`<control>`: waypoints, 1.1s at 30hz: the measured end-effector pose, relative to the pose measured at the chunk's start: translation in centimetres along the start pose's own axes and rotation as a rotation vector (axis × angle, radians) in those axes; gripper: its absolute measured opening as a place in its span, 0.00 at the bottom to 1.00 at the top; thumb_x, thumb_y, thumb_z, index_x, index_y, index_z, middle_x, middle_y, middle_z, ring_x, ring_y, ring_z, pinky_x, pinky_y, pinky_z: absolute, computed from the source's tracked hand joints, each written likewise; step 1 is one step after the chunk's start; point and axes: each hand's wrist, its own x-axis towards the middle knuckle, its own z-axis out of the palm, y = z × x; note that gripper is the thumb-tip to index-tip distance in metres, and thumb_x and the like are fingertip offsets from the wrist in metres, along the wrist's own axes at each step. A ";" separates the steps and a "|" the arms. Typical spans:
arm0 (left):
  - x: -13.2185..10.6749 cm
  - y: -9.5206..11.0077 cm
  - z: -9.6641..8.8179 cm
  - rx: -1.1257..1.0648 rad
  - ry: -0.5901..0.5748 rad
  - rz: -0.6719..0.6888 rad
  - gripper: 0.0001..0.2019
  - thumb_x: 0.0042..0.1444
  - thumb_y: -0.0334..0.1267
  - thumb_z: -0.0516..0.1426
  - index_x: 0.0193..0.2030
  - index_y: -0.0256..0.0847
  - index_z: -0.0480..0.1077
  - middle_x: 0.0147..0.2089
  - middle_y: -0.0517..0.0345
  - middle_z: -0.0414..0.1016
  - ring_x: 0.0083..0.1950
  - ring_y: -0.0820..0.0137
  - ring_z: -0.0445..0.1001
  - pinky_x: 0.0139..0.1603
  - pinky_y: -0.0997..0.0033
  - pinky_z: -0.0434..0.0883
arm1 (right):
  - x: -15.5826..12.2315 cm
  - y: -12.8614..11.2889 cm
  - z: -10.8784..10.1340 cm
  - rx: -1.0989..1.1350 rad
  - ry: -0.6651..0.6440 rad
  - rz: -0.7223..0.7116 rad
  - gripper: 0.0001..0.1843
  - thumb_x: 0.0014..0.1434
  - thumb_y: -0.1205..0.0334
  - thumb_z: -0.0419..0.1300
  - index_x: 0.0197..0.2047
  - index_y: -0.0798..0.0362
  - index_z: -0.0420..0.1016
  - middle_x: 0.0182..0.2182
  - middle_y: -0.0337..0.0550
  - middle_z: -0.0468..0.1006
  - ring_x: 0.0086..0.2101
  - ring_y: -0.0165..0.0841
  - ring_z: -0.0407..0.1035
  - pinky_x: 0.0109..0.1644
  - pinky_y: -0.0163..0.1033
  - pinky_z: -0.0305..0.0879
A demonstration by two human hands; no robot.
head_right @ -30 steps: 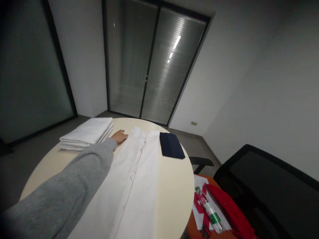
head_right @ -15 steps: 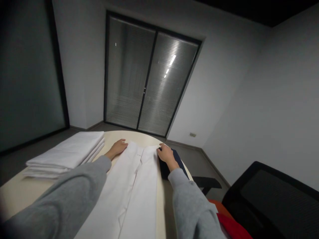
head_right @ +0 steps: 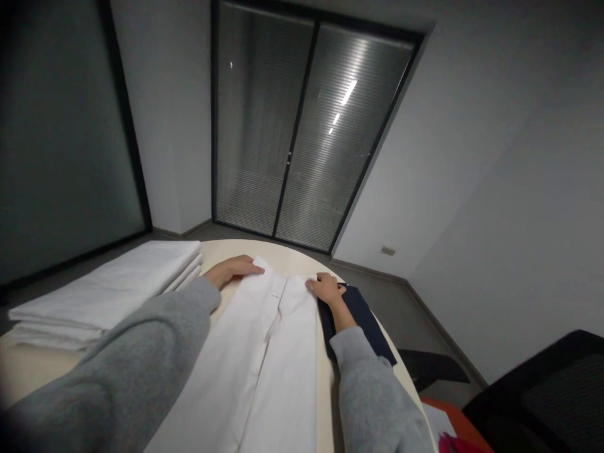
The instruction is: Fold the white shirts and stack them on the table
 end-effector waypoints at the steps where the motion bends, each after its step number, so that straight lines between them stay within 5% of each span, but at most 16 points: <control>1: -0.3 0.3 0.0 -0.043 -0.071 -0.011 0.18 0.38 0.48 0.70 0.36 0.41 0.83 0.41 0.52 0.87 0.44 0.54 0.84 0.43 0.63 0.78 | 0.2 0.1 0.0 0.038 -0.012 -0.013 0.18 0.63 0.44 0.64 0.39 0.52 0.76 0.41 0.44 0.79 0.47 0.40 0.72 0.55 0.51 0.65; 4: -1.2 1.1 0.0 -0.194 -0.264 -0.040 0.21 0.33 0.44 0.73 0.37 0.40 0.83 0.41 0.50 0.87 0.44 0.54 0.84 0.45 0.61 0.78 | 0.6 0.4 0.2 0.155 -0.043 -0.066 0.19 0.66 0.44 0.63 0.43 0.54 0.76 0.40 0.41 0.78 0.39 0.35 0.72 0.47 0.45 0.70; 6: -1.5 1.4 0.2 -0.289 -0.283 -0.029 0.21 0.29 0.39 0.75 0.34 0.39 0.82 0.38 0.48 0.87 0.43 0.53 0.83 0.47 0.58 0.78 | 0.7 0.6 0.2 0.220 -0.056 -0.109 0.18 0.67 0.45 0.63 0.43 0.54 0.75 0.37 0.40 0.77 0.35 0.32 0.72 0.43 0.42 0.71; 14: -2.6 2.6 0.6 -0.389 -0.070 0.132 0.22 0.29 0.35 0.73 0.36 0.37 0.79 0.38 0.50 0.86 0.43 0.54 0.83 0.50 0.56 0.77 | -0.1 -1.0 -1.5 0.325 0.063 -0.295 0.09 0.56 0.63 0.67 0.39 0.53 0.74 0.33 0.36 0.75 0.33 0.31 0.70 0.41 0.39 0.67; 18: -4.9 4.7 -0.3 -0.322 0.061 0.233 0.24 0.33 0.36 0.70 0.42 0.36 0.79 0.40 0.51 0.85 0.41 0.58 0.82 0.48 0.59 0.76 | -2.5 -3.0 -3.7 0.310 0.182 -0.422 0.18 0.47 0.71 0.58 0.43 0.51 0.74 0.33 0.35 0.76 0.36 0.32 0.71 0.42 0.36 0.64; 24: -10.5 7.6 -1.9 -0.112 0.111 0.300 0.28 0.33 0.35 0.70 0.47 0.37 0.81 0.40 0.55 0.85 0.43 0.59 0.81 0.50 0.62 0.74 | -8.9 -4.8 -7.2 0.221 0.154 -0.545 0.31 0.47 0.73 0.55 0.56 0.53 0.74 0.37 0.38 0.78 0.38 0.34 0.71 0.46 0.37 0.64; 27: -14.5 8.1 -2.4 0.218 0.076 0.373 0.22 0.40 0.38 0.67 0.46 0.40 0.82 0.43 0.56 0.86 0.46 0.58 0.80 0.51 0.65 0.72 | -13.6 -5.2 -8.1 0.135 0.099 -0.595 0.30 0.47 0.75 0.56 0.54 0.52 0.77 0.40 0.41 0.78 0.42 0.35 0.71 0.50 0.37 0.63; 33: -23.0 5.8 -1.0 0.813 0.032 0.489 0.14 0.55 0.36 0.58 0.45 0.48 0.83 0.46 0.55 0.86 0.50 0.59 0.81 0.53 0.66 0.70 | -23.8 -5.3 -5.5 -0.077 0.061 -0.663 0.21 0.54 0.71 0.62 0.51 0.49 0.79 0.45 0.45 0.78 0.48 0.41 0.69 0.54 0.44 0.58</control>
